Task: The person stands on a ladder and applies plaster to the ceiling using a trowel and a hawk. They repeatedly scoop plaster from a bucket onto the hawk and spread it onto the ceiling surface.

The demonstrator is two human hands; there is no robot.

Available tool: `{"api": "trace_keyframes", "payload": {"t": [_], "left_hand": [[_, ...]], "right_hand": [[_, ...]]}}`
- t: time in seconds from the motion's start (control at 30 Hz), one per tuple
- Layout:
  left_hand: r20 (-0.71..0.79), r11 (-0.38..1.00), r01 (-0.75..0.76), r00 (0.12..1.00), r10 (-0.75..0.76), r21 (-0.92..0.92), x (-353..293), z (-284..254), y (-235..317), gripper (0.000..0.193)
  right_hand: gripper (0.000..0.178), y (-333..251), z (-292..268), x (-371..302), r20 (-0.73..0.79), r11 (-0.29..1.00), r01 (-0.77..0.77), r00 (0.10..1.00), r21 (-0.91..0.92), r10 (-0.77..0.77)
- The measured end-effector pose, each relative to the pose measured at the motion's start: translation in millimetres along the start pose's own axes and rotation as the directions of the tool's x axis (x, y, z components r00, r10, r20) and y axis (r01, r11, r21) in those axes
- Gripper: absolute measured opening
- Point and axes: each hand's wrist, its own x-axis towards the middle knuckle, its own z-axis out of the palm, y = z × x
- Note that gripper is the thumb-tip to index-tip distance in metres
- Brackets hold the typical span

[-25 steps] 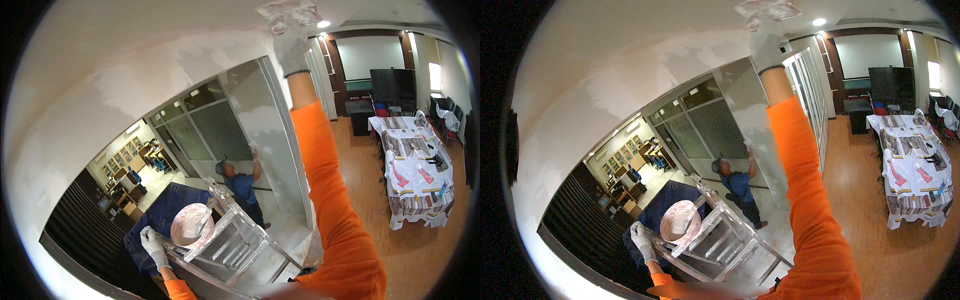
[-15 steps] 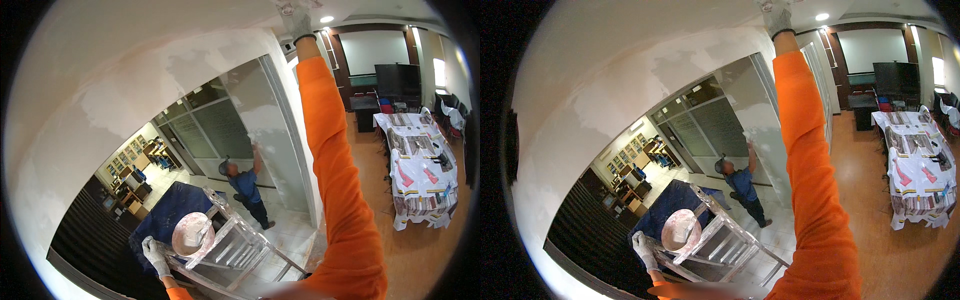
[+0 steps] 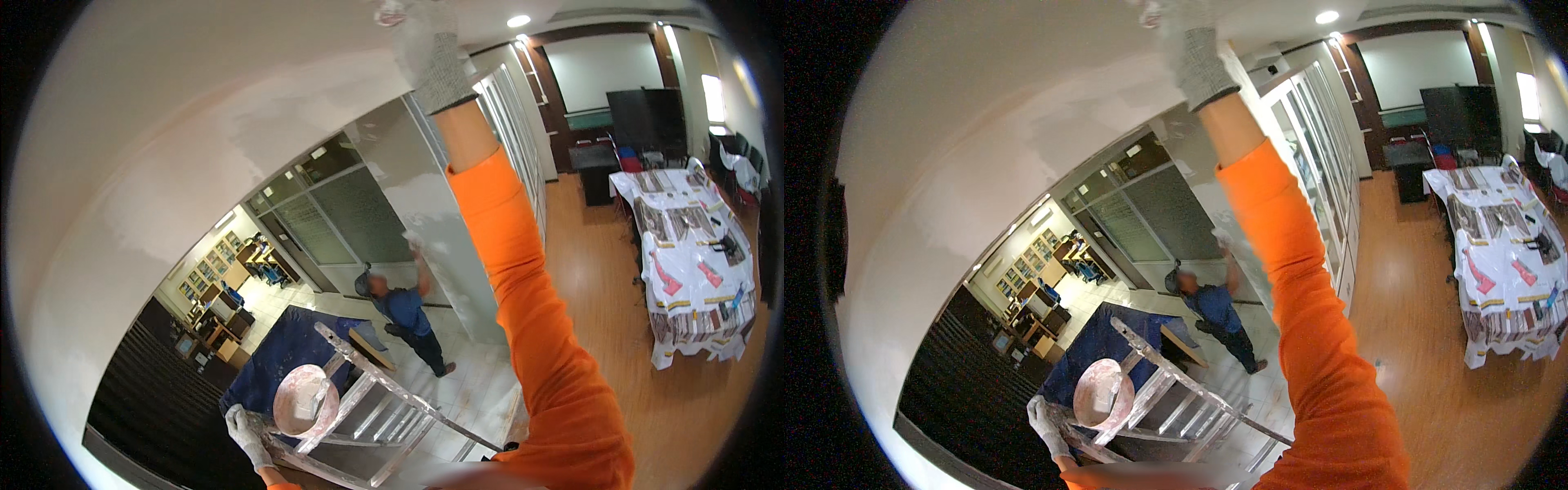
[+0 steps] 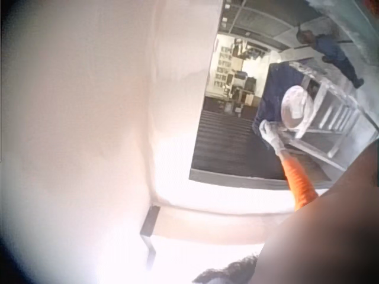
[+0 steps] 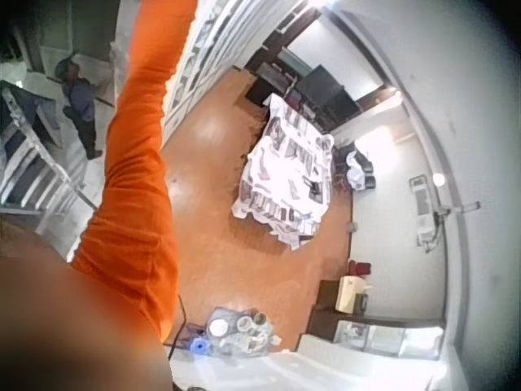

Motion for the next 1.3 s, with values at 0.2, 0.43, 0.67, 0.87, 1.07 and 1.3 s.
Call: {"api": "trace_keyframes", "payload": {"t": [0.2,0.43,0.67,0.87,1.07,1.3], "left_hand": [[0.038,0.990,0.076,0.997,-0.072,-0.117,9,-16,-21,0.019],[0.018,0.994,0.073,0.997,-0.071,-0.085,-2,-7,0,0.019],[0.020,0.990,0.082,0.997,-0.080,-0.117,-4,-1,8,0.020],[0.037,0.988,0.105,0.994,-0.102,-0.112,-4,-7,9,0.017],[0.027,0.991,0.045,0.999,-0.042,-0.128,-2,-5,2,0.018],[0.011,0.996,0.036,0.999,-0.035,-0.076,1,-8,-7,0.017]], "right_hand": [[0.012,18,-55,3,-0.110,0.989,-0.002,0.994,-0.151,-0.015],[0.013,36,-70,63,-0.178,0.978,0.035,0.981,-0.205,-0.073],[0.014,-4,24,43,-0.297,0.977,0.023,0.951,-0.213,-0.087],[0.016,-9,38,3,-0.211,1.000,0.009,0.977,0.016,-0.005],[0.015,57,-89,51,-0.190,0.962,0.080,0.973,-0.260,-0.132],[0.015,74,-131,107,-0.053,0.890,0.211,0.966,-0.403,-0.252]]}}
